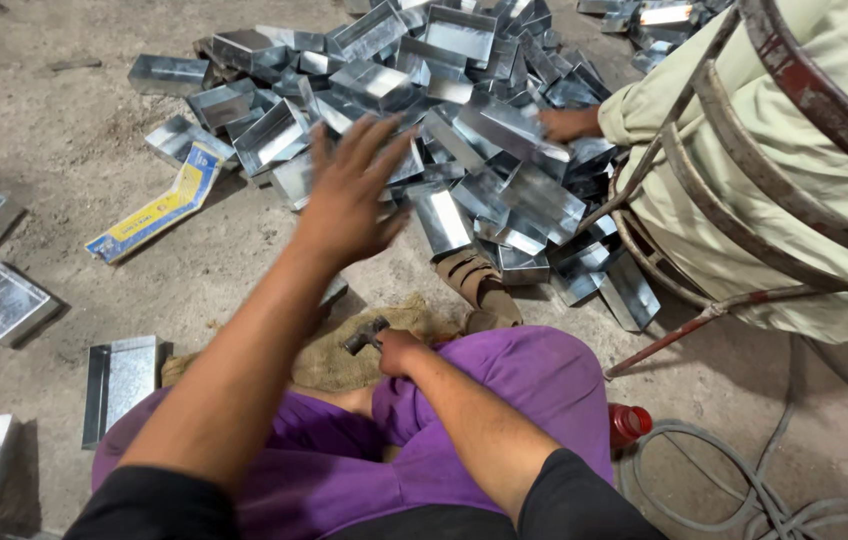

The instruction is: The person sits on the floor and repeatedly hammers small rectangular metal boxes with a hammer. They pick up each box, place it on a cloth, strike it several times, and then set it aside.

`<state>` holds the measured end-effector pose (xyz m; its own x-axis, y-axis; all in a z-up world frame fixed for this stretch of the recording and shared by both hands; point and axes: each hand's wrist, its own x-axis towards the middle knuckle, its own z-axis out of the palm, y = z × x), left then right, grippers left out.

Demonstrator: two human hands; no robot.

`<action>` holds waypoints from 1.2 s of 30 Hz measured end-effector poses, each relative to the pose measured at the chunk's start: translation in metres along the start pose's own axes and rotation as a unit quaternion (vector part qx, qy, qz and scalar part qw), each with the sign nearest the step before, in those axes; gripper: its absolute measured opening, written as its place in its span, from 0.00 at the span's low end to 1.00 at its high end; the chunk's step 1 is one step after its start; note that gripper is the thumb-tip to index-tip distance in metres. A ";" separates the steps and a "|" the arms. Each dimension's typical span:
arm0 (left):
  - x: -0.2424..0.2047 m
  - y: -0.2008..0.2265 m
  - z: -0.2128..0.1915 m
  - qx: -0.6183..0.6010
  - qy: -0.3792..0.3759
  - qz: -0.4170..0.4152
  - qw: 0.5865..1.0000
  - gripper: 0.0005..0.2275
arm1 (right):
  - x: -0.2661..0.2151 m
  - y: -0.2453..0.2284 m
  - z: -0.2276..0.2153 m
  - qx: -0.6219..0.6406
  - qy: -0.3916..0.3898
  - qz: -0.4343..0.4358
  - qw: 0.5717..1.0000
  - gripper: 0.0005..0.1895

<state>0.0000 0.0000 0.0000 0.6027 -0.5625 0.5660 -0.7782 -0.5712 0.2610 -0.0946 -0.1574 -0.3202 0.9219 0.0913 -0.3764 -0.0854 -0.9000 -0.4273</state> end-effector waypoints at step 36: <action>-0.271 -0.192 -0.050 0.024 -0.189 -0.517 0.835 0.16 | 0.009 0.004 -0.077 0.258 0.143 0.092 0.951 0.16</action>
<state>-0.0230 0.2918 -0.1643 0.9674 0.1026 -0.2317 0.1946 -0.8866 0.4196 -0.0576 -0.1932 -0.2619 0.9322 -0.2333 -0.2766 -0.3612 -0.5538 -0.7503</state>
